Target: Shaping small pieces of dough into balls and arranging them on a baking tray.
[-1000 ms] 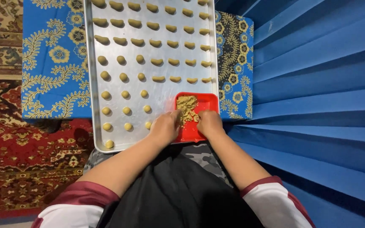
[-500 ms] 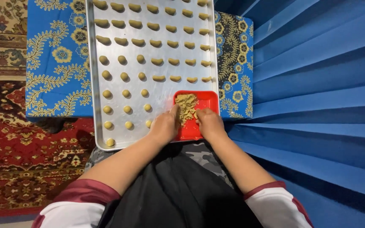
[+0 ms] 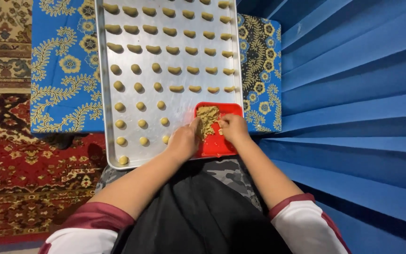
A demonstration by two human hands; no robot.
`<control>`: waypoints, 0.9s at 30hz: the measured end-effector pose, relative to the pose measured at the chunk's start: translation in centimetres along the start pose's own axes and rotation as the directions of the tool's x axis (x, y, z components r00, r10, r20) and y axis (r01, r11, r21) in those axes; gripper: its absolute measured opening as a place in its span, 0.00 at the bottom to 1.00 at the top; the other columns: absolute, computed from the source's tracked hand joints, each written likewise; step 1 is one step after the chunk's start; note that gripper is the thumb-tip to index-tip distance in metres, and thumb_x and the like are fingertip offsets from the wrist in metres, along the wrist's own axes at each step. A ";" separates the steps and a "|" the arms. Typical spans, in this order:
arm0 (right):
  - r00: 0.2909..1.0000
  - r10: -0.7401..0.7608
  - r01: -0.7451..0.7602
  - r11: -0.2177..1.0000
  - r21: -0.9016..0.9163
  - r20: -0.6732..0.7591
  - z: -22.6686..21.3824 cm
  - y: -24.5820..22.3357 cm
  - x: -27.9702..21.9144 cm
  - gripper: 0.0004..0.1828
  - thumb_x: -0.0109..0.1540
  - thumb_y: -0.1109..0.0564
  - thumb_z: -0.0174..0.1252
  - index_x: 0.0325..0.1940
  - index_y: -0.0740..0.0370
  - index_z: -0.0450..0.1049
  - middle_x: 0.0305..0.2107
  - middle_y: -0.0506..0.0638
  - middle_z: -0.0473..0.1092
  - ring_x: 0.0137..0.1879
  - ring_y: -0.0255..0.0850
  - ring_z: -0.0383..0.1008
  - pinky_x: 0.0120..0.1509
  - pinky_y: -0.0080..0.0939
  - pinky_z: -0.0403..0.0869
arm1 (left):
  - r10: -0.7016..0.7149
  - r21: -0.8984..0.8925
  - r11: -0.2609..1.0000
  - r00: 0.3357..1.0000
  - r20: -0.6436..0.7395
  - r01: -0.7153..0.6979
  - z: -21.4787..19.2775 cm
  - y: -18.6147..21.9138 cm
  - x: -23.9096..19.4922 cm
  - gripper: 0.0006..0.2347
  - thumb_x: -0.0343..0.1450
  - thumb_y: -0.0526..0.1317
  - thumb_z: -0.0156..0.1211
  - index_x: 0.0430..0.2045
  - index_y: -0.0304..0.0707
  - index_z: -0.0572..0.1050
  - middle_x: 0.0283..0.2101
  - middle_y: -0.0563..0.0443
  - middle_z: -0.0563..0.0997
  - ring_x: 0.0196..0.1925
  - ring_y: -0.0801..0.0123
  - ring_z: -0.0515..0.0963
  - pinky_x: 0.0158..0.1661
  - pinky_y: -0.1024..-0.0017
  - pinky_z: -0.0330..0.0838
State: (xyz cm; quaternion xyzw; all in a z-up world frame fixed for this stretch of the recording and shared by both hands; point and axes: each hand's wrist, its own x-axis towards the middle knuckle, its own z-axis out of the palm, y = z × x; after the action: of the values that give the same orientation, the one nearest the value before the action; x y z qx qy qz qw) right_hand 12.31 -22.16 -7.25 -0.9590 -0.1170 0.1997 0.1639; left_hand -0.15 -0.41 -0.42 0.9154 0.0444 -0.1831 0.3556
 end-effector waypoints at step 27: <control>0.991 -0.020 0.053 0.965 -0.255 0.130 -3.8 0.1 -2.2 0.20 0.55 0.55 0.66 0.51 0.44 0.82 0.35 0.48 0.81 0.51 0.50 0.81 0.56 0.48 0.78 | -0.015 0.006 1.000 1.000 0.017 0.015 0.7 -0.3 0.4 0.31 0.68 0.42 0.61 0.69 0.39 0.59 0.46 0.36 0.81 0.50 0.44 0.83 0.50 0.54 0.77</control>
State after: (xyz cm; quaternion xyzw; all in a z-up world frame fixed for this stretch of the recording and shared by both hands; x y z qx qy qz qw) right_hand 11.93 -23.92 -3.26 -0.9552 -0.1698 0.2402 0.0334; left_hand -0.01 -0.64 -1.23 0.9145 0.0478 -0.1938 0.3519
